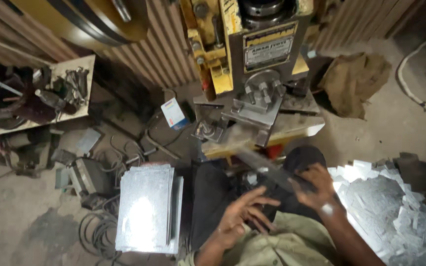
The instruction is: The person sits in front of a hydraulic press machine and repeatedly places rectangular metal sheets into the die. They operate the machine to cut or punch the sheets, then remove the processed pieces and place them into a pile. The person handles the metal sheets one at a time, maintaining a continuous workflow.
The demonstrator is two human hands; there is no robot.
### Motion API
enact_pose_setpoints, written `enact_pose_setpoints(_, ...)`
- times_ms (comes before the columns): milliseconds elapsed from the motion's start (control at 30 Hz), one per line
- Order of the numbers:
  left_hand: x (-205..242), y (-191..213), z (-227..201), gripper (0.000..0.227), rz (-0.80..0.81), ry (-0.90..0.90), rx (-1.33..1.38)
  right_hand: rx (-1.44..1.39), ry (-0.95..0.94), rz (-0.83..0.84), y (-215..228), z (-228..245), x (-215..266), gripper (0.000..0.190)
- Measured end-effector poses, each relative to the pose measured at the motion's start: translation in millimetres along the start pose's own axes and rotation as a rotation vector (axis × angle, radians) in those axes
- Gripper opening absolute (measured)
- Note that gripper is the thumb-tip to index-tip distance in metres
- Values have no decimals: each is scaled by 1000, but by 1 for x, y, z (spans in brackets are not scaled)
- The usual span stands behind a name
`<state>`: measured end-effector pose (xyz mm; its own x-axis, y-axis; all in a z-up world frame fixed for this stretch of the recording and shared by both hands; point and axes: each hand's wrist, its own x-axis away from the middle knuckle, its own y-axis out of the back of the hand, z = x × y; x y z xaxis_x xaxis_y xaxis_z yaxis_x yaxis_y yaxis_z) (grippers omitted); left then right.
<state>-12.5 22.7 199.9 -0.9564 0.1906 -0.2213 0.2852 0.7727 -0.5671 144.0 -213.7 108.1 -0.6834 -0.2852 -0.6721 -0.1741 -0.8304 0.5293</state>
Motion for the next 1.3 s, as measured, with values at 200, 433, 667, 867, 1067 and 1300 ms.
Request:
enact_pose_setpoints(200, -16, 2, -35, 77, 5, -60, -324, -712, -952, -65, -22, 36, 25, 45)
enact_pose_setpoints(433, -48, -8, -57, 50, 84, -87, -776, -987, -1161, -117, -51, 21, -33, 44)
enact_pose_setpoints(667, -76, -4, -47, 70, 113, -245, -1570, -1232, -1181, -192, -68, -1, -76, 33)
enact_pose_setpoints(867, -86, 25, -10, 73, 9, -221, -2047, -1245, -1143, -203, -68, -3, -74, 35)
enact_pose_setpoints(1067, -108, 39, 11, 59, -108, -370, -1926, -1242, -1138, -121, -64, 5, -85, 44)
enact_pose_setpoints(1300, -52, 29, 7, 53, -138, -454, -1842, -1476, -1299, -158, -28, 22, -54, 68)
